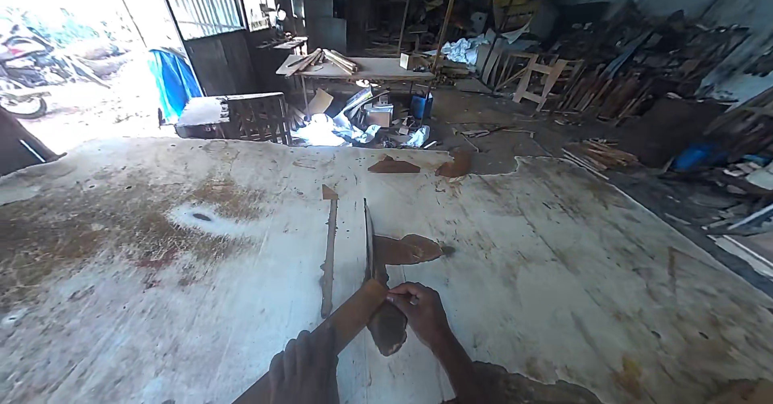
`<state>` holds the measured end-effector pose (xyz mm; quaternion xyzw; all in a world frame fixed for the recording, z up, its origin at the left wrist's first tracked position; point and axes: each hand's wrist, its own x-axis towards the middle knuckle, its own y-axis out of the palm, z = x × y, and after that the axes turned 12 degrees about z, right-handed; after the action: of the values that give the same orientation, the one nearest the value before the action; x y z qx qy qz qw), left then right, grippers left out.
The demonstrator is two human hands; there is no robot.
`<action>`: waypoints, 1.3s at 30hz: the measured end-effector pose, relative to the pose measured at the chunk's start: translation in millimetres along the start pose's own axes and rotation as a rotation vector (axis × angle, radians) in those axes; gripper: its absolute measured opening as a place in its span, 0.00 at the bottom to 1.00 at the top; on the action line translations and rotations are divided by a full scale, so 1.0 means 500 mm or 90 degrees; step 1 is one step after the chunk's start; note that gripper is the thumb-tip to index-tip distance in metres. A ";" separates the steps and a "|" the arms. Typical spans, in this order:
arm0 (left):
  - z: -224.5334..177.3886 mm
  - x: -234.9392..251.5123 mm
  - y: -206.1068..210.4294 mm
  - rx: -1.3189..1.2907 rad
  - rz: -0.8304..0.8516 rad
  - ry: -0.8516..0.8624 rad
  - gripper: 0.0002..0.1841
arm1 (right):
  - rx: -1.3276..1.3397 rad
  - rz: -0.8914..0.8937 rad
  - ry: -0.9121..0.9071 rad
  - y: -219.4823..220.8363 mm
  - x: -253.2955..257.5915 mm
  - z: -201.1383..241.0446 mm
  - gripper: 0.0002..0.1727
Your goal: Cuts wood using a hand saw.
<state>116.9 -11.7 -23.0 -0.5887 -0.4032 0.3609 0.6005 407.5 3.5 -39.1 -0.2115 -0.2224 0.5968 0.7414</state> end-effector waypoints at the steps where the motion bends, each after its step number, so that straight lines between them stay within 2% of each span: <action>1: -0.001 0.003 0.002 0.000 -0.001 -0.001 0.27 | 0.004 0.000 -0.003 -0.001 0.001 0.000 0.12; 23: -0.017 0.042 0.007 0.023 -0.041 -0.023 0.26 | 0.030 -0.017 0.045 -0.003 0.024 0.009 0.11; 27: -0.018 0.055 0.034 0.028 -0.065 -0.025 0.27 | 0.034 -0.023 0.050 -0.002 0.034 0.009 0.10; 39: -0.026 0.052 0.008 0.013 -0.028 -0.035 0.27 | 0.042 -0.016 0.012 -0.005 0.036 -0.006 0.12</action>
<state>139.4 6.5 -25.2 -0.5635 -0.4286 0.3678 0.6030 414.8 20.7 -38.8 -0.1894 -0.1982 0.5925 0.7575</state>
